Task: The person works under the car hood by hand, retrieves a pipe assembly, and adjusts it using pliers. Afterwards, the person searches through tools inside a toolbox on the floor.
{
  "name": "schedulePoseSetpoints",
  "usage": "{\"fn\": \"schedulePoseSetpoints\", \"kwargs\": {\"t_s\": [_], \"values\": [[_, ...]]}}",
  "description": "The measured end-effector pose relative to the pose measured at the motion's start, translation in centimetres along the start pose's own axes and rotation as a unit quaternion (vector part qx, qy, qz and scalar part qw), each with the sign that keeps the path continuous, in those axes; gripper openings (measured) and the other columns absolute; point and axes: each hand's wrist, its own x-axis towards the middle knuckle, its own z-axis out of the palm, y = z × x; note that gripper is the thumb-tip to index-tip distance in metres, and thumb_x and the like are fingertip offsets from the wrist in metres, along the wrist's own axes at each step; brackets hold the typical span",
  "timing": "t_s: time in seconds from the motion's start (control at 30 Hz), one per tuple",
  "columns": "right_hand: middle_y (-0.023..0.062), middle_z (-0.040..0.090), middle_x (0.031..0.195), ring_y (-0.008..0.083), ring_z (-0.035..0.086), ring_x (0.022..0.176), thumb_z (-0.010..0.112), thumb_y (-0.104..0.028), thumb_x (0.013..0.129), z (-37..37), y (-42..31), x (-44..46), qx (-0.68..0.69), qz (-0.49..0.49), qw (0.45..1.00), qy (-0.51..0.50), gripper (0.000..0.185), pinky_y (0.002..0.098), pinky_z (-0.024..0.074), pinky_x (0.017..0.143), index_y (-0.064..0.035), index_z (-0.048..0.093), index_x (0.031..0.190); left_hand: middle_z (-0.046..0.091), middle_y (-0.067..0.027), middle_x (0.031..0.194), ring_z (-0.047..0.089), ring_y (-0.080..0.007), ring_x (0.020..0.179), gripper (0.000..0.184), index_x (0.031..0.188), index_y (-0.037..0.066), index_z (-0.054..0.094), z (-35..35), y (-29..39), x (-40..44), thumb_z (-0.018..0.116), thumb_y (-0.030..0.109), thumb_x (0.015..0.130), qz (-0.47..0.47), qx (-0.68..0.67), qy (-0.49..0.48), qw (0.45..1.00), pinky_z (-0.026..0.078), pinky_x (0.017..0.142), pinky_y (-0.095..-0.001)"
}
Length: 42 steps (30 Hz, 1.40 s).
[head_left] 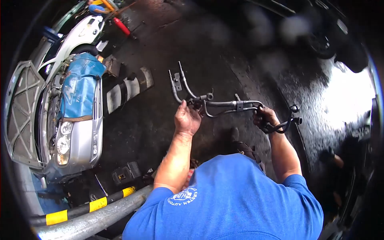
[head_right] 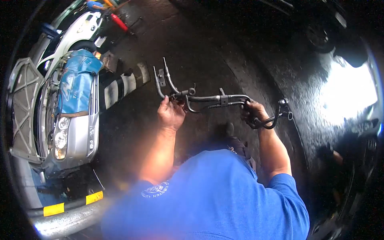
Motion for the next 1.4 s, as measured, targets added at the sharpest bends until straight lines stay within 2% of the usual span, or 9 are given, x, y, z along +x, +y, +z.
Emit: {"fn": "schedulePoseSetpoints", "kwargs": {"t_s": [0.2,0.47,0.67,0.83,0.97,1.07,1.13,1.23,1.4], "values": [[0.0061,0.059,0.081,0.0126,0.048,0.056,0.056,-0.019,0.082,-2.4,-8.3,14.8,-0.032,0.098,0.994,-0.04,0.021,0.0278,0.0406,0.05,-0.006,0.055,0.099,0.06,-0.0036,0.078,0.059,-0.019,0.075,0.009,0.087,0.009,0.06,1.4,3.7,9.4,0.056,0.017,0.086,0.055,0.023,0.169,0.984,0.049,0.069,-0.0356],[0.0055,0.059,0.078,0.0093,0.045,0.056,0.054,-0.017,0.084,0.5,-15.2,36.2,-0.08,0.157,0.981,-0.085,0.017,0.0223,0.0374,0.049,-0.0046,0.057,0.095,0.06,-0.007,0.084,0.058,-0.0207,0.075,0.007,0.089,0.007,0.059,-0.8,10.4,22.6,0.056,0.012,0.086,0.119,0.027,0.187,0.975,0.047,0.075,-0.0389],[0.0051,0.06,0.075,0.0175,0.056,0.062,0.059,-0.026,0.077,5.8,-19.3,52.6,-0.205,0.203,0.956,0.056,0.021,0.032,0.045,0.055,-0.009,0.062,0.089,0.056,-0.0062,0.089,0.055,-0.0231,0.08,0.009,0.092,0.004,0.057,-2.2,18.7,36.6,0.056,0.009,0.083,0.133,0.017,0.266,0.955,0.039,0.086,-0.0492],[0.0033,0.061,0.078,0.0155,0.054,0.06,0.058,-0.026,0.081,6.9,-21.9,66.1,-0.246,0.176,0.953,-0.014,0.024,0.0299,0.0442,0.052,-0.0072,0.06,0.095,0.059,-0.0108,0.095,0.059,-0.0283,0.087,0.015,0.097,0.006,0.056,-1.8,29.2,44.8,0.051,0.012,0.085,0.086,0.039,0.121,0.988,0.045,0.085,-0.0476],[0.0032,0.062,0.08,0.0129,0.053,0.059,0.057,-0.025,0.083,7.7,-24.2,76.5,-0.261,0.124,0.956,-0.039,0.024,0.0267,0.0427,0.054,-0.0061,0.059,0.098,0.059,-0.0109,0.102,0.058,-0.0288,0.094,0.025,0.108,0.007,0.053,-3.6,34.5,55.1,0.05,0.012,0.083,0.11,0.067,0.129,0.983,0.048,0.08,-0.0469],[0.0066,0.063,0.08,0.0165,0.057,0.071,0.057,-0.025,0.083,6.3,-26.7,86.1,-0.296,0.079,0.95,-0.055,0.024,0.0301,0.0462,0.063,-0.0045,0.062,0.095,0.043,-0.0138,0.13,0.052,-0.0307,0.104,0.048,0.126,0.001,0.035,-2.4,38.5,65.2,0.051,0.011,0.083,0.165,0.135,0.184,0.959,0.039,0.087,-0.0476],[0.0079,0.062,0.078,0.0184,0.058,0.067,0.056,-0.023,0.081,9.6,-29.9,90.8,-0.206,0.133,0.969,0.023,0.023,0.0329,0.047,0.062,-0.002,0.062,0.086,0.049,-0.0183,0.118,0.053,-0.0281,0.1,0.041,0.117,-0.008,0.045,-1.4,40.6,71.9,0.053,0.011,0.082,0.189,0.202,0.151,0.949,0.04,0.087,-0.0465],[0.0058,0.059,0.068,0.0141,0.048,0.051,0.06,-0.021,0.077,7.5,-34.6,101.5,-0.084,0.186,0.979,-0.019,0.016,0.0301,0.041,0.049,-0.007,0.058,0.085,0.059,-0.0146,0.095,0.058,-0.024,0.089,0.025,0.103,-0.005,0.055,1.2,42.5,81.6,0.055,0.007,0.08,0.254,0.209,0.174,0.928,0.049,0.078,-0.04],[0.0059,0.06,0.072,0.0125,0.046,0.052,0.058,-0.016,0.08,8.2,-37.4,111.4,-0.092,0.182,0.976,-0.068,0.015,0.0275,0.0375,0.049,-0.0095,0.058,0.094,0.062,-0.0104,0.097,0.06,-0.0227,0.087,0.026,0.109,0.004,0.056,0.8,47.4,88.6,0.05,0.01,0.084,0.22,0.181,0.119,0.951,0.05,0.076,-0.039]]}}
